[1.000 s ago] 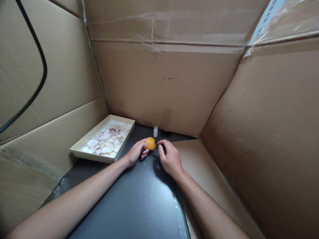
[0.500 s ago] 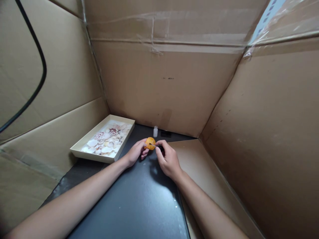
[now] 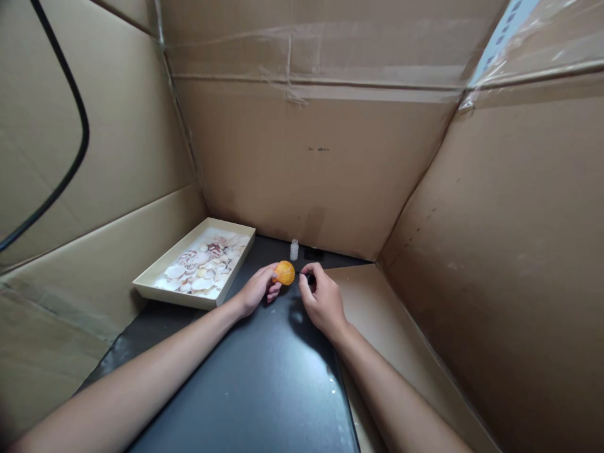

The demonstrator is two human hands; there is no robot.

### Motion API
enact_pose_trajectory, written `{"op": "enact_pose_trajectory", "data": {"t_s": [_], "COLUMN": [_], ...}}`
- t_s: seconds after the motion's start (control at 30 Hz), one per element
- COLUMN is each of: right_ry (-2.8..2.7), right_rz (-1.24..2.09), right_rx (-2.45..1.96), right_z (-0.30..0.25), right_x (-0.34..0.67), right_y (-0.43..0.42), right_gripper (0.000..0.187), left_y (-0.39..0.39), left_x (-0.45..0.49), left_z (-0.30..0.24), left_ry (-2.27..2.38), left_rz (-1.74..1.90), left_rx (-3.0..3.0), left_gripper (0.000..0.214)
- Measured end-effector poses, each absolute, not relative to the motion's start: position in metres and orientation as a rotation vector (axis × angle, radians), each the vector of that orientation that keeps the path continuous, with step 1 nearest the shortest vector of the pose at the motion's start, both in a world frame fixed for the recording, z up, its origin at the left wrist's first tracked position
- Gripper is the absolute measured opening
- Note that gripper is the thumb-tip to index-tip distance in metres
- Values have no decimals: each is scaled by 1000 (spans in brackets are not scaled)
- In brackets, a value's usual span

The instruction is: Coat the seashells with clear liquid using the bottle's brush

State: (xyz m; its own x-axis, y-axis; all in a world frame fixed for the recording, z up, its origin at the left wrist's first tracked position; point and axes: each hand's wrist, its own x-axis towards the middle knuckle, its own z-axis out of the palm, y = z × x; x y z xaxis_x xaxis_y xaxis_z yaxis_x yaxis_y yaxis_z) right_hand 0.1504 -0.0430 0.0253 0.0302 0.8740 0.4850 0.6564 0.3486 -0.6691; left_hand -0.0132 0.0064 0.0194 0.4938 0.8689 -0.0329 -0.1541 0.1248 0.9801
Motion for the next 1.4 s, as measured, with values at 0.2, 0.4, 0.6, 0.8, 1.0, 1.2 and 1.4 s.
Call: {"op": "enact_pose_trajectory", "data": {"t_s": [0.2,0.4,0.6,0.8,1.0,1.2,1.4], "right_ry": [-1760,-1697,-1778,-1765,-1745,-1824,-1796], "right_rz": [372,320,326,310,263,267,234], "right_rx": [-1251,-1293,-1309,-1261,-1359,-1242,-1284], "right_z": [25,25,26,28,29,27,27], "right_x": [151,151,152,152,152,152,153], "right_y": [-43,-43,-43,-44,-44,-43,-42], "right_gripper": [19,17,16,17,15,18,19], "left_y": [6,6,6,7,6,6,5], "left_x": [-13,-13,-13,-13,-13,-12,-13], "left_z": [20,20,20,20,19,21,22], "left_ry": [778,794,801,801,781,807,801], "left_rz": [871,885,883,879,891,881,886], "left_rx": [1180,1179,1155,1159,1171,1159,1157], "left_gripper": [8,13,17,16,20,17,18]}}
